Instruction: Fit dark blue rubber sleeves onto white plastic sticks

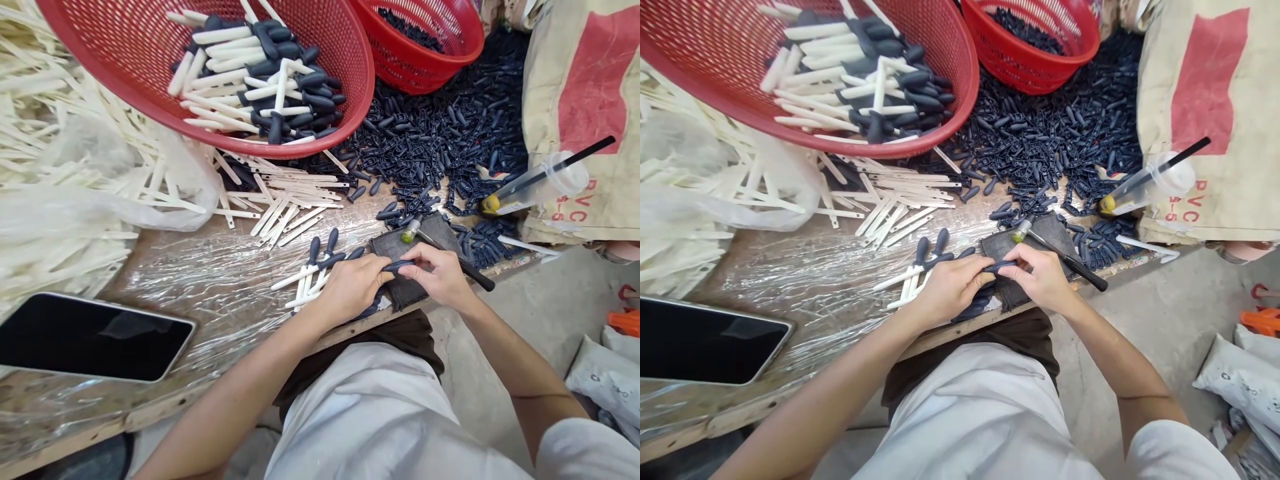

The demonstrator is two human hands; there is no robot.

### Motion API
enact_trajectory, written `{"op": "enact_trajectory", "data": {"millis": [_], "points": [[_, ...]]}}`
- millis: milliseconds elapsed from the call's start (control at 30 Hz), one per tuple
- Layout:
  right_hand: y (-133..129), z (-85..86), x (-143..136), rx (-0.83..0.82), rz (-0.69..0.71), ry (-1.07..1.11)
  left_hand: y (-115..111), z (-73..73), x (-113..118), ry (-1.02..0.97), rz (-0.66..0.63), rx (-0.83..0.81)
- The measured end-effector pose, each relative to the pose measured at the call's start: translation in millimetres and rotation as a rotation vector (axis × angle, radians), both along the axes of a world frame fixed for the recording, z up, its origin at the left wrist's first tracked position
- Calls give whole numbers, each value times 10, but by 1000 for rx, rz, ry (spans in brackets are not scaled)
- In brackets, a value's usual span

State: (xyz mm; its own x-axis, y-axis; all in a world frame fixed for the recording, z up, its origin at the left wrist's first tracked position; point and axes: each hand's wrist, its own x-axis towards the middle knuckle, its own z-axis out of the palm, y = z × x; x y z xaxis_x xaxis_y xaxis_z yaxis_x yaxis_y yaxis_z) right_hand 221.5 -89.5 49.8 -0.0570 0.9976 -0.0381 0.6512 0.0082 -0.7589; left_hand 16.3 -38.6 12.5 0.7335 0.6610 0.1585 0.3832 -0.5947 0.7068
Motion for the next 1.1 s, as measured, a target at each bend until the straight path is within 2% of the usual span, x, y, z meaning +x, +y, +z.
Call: {"op": "enact_trajectory", "data": {"millis": [100,200,300,400,500,567,633,700,833,933,1100], "points": [[-23,-28,135,57,-70,-196,41,-24,-8,29,70,-32],[-22,-96,325,160,-159,-627,88,-12,-12,195,168,-13],[-39,-183,461,77,-150,-880,102,53,5,420,185,-10],[-110,-196,466,-7,-179,-811,82,128,34,564,156,-21],[-216,-95,361,-62,-142,-651,59,166,55,610,147,-36],[-271,-3,276,-40,-92,-584,51,163,64,607,150,-47],[-294,69,212,24,-110,-548,48,143,70,591,160,-51],[-287,106,182,39,-141,-561,46,113,70,553,170,-49],[-254,136,175,-61,-84,-680,42,49,58,462,188,-33],[-262,178,125,3,-112,-704,38,22,52,430,189,-16],[-280,256,-58,-51,29,-834,24,20,54,413,202,-21]]}}
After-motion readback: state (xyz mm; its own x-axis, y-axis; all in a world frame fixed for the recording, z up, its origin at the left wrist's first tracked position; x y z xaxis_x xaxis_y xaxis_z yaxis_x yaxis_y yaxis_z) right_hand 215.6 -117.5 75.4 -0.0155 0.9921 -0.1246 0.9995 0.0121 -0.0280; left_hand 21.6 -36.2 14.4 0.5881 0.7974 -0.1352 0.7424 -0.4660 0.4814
